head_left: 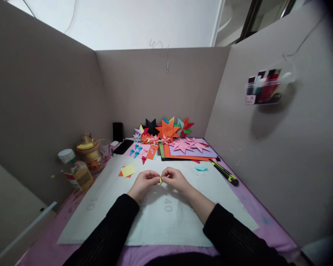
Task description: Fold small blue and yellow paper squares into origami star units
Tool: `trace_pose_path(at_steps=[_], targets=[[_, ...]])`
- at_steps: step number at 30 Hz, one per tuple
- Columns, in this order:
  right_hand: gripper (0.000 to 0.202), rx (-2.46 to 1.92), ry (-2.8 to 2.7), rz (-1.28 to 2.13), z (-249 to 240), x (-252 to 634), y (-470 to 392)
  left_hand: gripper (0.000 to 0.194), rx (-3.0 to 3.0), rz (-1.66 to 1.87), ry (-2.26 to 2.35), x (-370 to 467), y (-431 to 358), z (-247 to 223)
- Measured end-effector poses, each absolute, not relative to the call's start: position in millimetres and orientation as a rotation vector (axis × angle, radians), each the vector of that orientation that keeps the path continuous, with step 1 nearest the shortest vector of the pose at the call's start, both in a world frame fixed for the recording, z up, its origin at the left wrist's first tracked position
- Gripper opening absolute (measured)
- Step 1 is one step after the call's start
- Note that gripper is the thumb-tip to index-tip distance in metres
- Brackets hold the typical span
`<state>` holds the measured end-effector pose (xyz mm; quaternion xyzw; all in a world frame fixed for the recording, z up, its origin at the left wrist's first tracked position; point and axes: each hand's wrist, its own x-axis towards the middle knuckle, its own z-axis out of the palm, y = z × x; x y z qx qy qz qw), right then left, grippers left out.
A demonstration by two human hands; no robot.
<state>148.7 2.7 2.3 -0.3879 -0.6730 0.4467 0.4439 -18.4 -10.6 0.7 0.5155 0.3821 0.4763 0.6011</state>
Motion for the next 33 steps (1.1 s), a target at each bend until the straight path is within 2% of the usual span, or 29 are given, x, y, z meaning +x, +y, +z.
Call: trace_pose_path(at_steps=[14, 18, 24, 29, 33], targets=[[0.011, -0.899, -1.577, 1.133, 0.9, 149.2, 3.1, 0.029, 1.258, 0.994, 0.940, -17.0, -14.6, 9.0], [0.011, -0.841, -1.576, 1.085, 1.3, 148.6, 0.8, 0.028, 1.179, 1.072, 0.914, -16.1, -10.8, 4.4], [0.036, -0.788, -1.759, 0.854, 5.4, 148.1, -3.5, 0.034, 1.083, 1.165, 0.883, -18.5, -6.9, -0.3], [0.011, -0.941, -1.692, 0.761, -0.1, 145.9, -1.2, 0.038, 1.157, 1.153, 0.906, -17.3, -8.8, 0.7], [0.017, -1.003, -1.562, 0.909, -4.4, 145.6, 1.4, 0.035, 1.218, 1.169, 0.963, -14.9, -8.6, 0.6]])
